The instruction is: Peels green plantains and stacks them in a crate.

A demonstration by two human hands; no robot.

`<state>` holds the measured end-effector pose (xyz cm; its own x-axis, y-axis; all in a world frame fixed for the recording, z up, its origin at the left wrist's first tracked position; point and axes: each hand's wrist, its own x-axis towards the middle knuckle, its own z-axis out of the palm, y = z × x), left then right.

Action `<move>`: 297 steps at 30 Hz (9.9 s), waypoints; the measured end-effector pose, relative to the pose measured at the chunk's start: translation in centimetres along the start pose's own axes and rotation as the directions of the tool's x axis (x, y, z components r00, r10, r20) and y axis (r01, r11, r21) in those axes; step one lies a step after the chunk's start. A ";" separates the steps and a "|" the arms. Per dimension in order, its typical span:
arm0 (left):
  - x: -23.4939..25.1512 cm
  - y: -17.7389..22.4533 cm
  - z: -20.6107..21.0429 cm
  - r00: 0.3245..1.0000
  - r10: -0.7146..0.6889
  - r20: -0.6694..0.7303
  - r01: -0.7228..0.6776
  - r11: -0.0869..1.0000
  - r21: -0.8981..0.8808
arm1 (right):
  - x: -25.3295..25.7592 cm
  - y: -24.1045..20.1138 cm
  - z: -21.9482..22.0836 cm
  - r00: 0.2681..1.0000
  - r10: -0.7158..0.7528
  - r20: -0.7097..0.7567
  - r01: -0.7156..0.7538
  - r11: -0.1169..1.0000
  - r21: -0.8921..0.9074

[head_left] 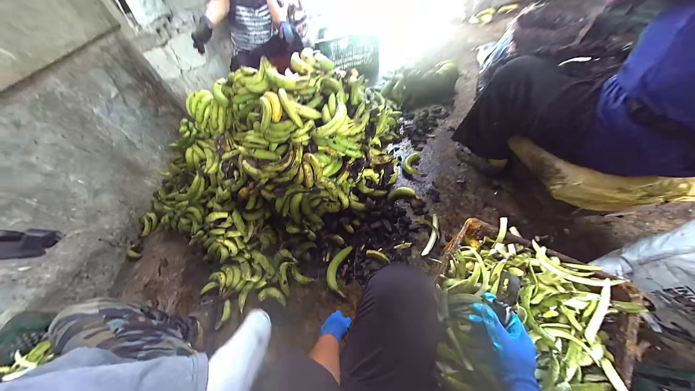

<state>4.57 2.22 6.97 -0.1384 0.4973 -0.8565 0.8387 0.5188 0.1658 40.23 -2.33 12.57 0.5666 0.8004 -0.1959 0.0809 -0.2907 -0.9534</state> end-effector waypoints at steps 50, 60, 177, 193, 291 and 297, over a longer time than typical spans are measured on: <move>5.1 4.1 -3.0 0.971 0.195 -0.135 -0.226 0.932 -0.282 | -0.5 -0.1 0.4 0.999 -0.050 0.007 0.050 0.999 -0.007; 8.0 4.3 -2.9 0.926 0.021 -0.378 -0.069 0.991 -0.114 | -0.2 1.5 -0.4 0.995 -0.100 0.011 0.099 0.993 0.057; -19.8 31.5 -5.0 0.077 0.857 0.509 -0.619 0.442 -0.650 | 5.5 -17.1 -14.6 0.699 -0.706 -0.115 0.435 0.547 -0.716; -21.8 32.0 -5.0 0.023 0.997 -0.075 -0.592 -0.047 -0.805 | 0.3 -15.9 -9.4 0.439 -0.894 -0.091 0.645 0.384 -0.661; -18.8 32.5 -4.6 0.314 0.949 -0.031 -0.199 0.034 -0.979 | -3.1 -15.4 -16.1 0.844 -0.223 0.488 0.198 0.975 0.102; -19.8 33.4 -0.1 0.378 0.924 0.060 -0.356 0.205 -0.912 | -4.4 -15.3 -10.1 0.866 -0.280 0.414 0.165 0.942 0.291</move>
<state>35.25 9.74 29.45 0.7545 0.6252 -0.1996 -0.2588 0.5630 0.7849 44.78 -6.65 30.29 0.1281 0.9918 0.0020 -0.0689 0.0110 -0.9976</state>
